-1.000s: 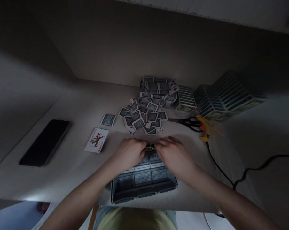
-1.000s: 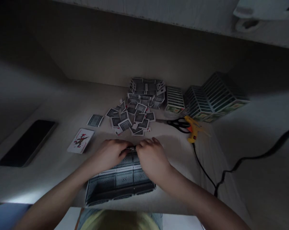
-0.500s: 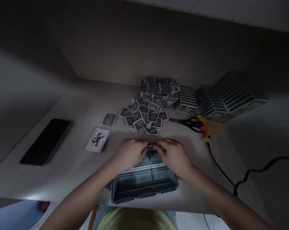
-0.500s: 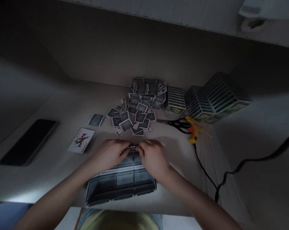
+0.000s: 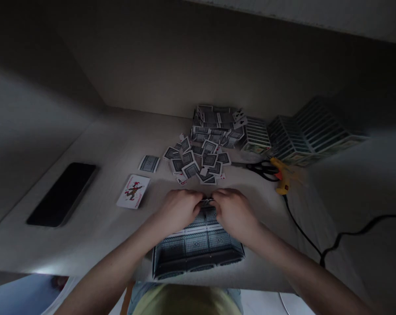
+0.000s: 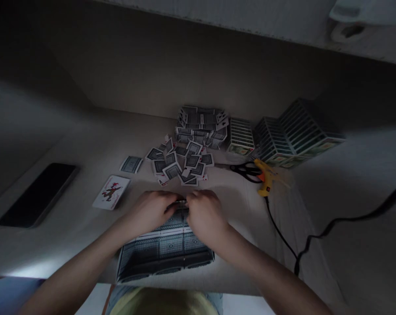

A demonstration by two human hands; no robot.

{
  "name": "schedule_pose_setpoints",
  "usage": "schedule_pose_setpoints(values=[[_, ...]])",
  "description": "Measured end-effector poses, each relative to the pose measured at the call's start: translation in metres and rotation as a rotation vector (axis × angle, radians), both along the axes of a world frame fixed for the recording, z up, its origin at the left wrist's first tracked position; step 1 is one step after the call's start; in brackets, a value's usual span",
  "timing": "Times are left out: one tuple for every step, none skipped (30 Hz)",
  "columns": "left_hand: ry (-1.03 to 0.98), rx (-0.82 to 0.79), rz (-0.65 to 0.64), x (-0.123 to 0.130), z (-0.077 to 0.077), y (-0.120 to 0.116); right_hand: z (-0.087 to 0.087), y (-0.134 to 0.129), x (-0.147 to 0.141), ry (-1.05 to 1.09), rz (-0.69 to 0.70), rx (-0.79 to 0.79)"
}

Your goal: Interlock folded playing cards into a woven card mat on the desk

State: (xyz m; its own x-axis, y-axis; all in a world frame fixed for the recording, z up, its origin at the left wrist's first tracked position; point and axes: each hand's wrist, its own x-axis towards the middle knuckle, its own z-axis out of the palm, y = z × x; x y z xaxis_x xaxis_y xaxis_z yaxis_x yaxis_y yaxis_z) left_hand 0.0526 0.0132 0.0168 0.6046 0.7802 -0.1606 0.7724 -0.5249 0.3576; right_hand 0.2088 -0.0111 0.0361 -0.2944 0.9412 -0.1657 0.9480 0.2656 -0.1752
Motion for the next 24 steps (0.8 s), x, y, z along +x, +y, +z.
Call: schedule_pose_setpoints(values=[[0.004, 0.000, 0.001, 0.000, 0.000, 0.000, 0.000, 0.001, 0.000, -0.006, -0.006, -0.027], [0.007, 0.000, -0.001, 0.000, 0.000, 0.000, 0.000, 0.002, 0.000, -0.006, -0.008, -0.053], [0.007, 0.000, -0.004, 0.000, 0.000, 0.000, 0.000, 0.003, 0.001, 0.003, -0.008, -0.076], [0.006, 0.001, -0.006, 0.000, 0.001, 0.000, 0.000, 0.004, 0.002, 0.021, -0.002, -0.097], [0.004, 0.003, -0.010, 0.001, 0.001, 0.000, 0.000, 0.005, 0.004, 0.048, 0.006, -0.115], [0.000, 0.009, -0.014, 0.001, 0.001, 0.000, 0.001, 0.006, 0.006, 0.083, 0.019, -0.131], [-0.004, 0.017, -0.019, 0.001, 0.001, 0.000, 0.001, 0.007, 0.007, 0.123, 0.037, -0.144], [-0.008, 0.025, -0.024, 0.001, 0.001, 0.000, 0.001, 0.008, 0.009, 0.164, 0.060, -0.154], [-0.013, 0.033, -0.031, 0.001, 0.001, 0.000, 0.002, 0.008, 0.011, 0.203, 0.088, -0.160], [-0.019, 0.039, -0.038, 0.001, 0.001, 0.000, 0.002, 0.009, 0.012, 0.237, 0.116, -0.164], [-0.023, 0.044, -0.043, 0.001, 0.001, 0.000, 0.002, 0.008, 0.014, 0.269, 0.143, -0.164], [-0.025, 0.045, -0.046, 0.000, 0.000, 0.000, 0.002, 0.008, 0.015, 0.299, 0.168, -0.161], [-0.026, 0.045, -0.048, 0.000, 0.000, 0.000, 0.001, 0.008, 0.016, 0.328, 0.188, -0.154], [-0.025, 0.043, -0.051, 0.000, 0.000, 0.000, 0.000, 0.007, 0.017, 0.359, 0.207, -0.144], [-0.025, 0.041, -0.053, 0.000, 0.000, 0.000, -0.001, 0.007, 0.018, 0.394, 0.221, -0.135], [-0.026, 0.038, -0.056, -0.001, 0.000, 0.000, -0.002, 0.007, 0.018, 0.432, 0.232, -0.125], [-0.032, 0.036, -0.062, -0.001, 0.000, 0.001, -0.004, 0.007, 0.019, 0.470, 0.235, -0.118], [-0.039, 0.033, -0.068, -0.001, 0.000, 0.001, -0.005, 0.008, 0.020, 0.504, 0.232, -0.113], [-0.047, 0.030, -0.073, -0.001, 0.000, 0.001, -0.006, 0.008, 0.020, 0.532, 0.221, -0.112], [-0.054, 0.029, -0.075, -0.001, 0.001, 0.001, -0.007, 0.008, 0.021, 0.551, 0.208, -0.110], [-0.060, 0.027, -0.076, -0.002, 0.001, 0.001, -0.007, 0.009, 0.021, 0.557, 0.196, -0.110], [-0.062, 0.024, -0.075, -0.002, 0.001, 0.001, -0.007, 0.009, 0.021, 0.553, 0.189, -0.110], [-0.060, 0.023, -0.073, -0.002, 0.001, 0.001, -0.007, 0.010, 0.021, 0.537, 0.188, -0.110], [-0.056, 0.025, -0.072, -0.002, 0.001, 0.001, -0.006, 0.010, 0.021, 0.512, 0.191, -0.110]])
